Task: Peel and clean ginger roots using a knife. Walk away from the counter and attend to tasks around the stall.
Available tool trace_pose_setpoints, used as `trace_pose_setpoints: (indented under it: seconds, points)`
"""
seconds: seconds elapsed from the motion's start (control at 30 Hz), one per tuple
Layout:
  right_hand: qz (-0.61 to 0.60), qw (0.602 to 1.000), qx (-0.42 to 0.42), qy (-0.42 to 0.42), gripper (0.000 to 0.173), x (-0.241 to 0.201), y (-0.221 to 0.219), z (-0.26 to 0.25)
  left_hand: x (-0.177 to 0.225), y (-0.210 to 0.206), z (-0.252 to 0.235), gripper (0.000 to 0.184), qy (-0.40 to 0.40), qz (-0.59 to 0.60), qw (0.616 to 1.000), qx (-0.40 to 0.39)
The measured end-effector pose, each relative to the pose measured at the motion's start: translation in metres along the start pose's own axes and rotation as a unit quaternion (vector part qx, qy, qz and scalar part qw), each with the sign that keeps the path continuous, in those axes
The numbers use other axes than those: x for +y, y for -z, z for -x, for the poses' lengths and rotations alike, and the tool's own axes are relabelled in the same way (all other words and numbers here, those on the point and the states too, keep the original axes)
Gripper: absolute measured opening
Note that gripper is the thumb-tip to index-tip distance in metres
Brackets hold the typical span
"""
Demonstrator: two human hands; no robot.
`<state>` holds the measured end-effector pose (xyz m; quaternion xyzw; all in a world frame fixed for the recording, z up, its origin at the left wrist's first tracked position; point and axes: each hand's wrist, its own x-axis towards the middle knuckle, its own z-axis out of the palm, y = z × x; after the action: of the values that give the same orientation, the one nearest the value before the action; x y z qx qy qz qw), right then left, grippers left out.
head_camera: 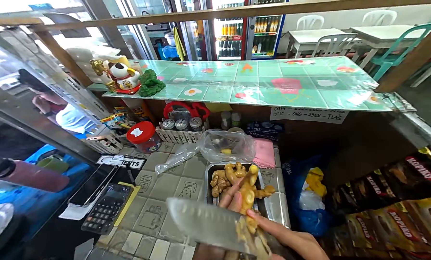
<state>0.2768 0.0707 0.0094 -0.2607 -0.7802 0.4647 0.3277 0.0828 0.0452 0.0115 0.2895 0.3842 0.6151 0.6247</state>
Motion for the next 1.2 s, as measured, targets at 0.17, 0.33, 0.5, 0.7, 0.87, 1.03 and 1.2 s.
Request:
trace_pose_setpoints:
  seconds: [0.17,0.33,0.5,0.7,0.87,1.03,1.2]
  points:
    - [-0.226,0.97,-0.011,-0.092,0.054,0.008,-0.001,0.004,0.013,0.001,0.001,0.033,0.103,0.132,0.98,0.104]
    - [-0.269,0.953,-0.073,-0.123,0.067,0.02,-0.005,0.007,0.011,0.015,-0.009,0.034,0.122,0.179,0.964,0.156]
    - [-0.211,0.969,-0.067,-0.107,0.058,0.019,-0.01,0.004,-0.004,0.024,-0.011,0.04,0.145,0.198,0.958,0.149]
    - [-0.035,0.992,-0.064,-0.107,0.077,0.02,-0.02,0.002,-0.014,0.029,-0.009,0.045,0.166,0.217,0.959,0.071]
    - [0.025,0.998,-0.016,-0.06,0.068,0.016,-0.03,0.001,-0.008,0.011,-0.01,0.044,0.15,0.247,0.954,0.08]
    - [0.04,0.998,-0.004,-0.037,0.065,0.014,-0.032,0.0,-0.015,0.018,-0.009,0.05,0.14,0.239,0.96,0.047]
    - [0.078,0.997,0.019,-0.02,0.059,0.018,-0.03,0.0,-0.019,0.019,0.002,0.046,0.107,0.301,0.947,0.039]
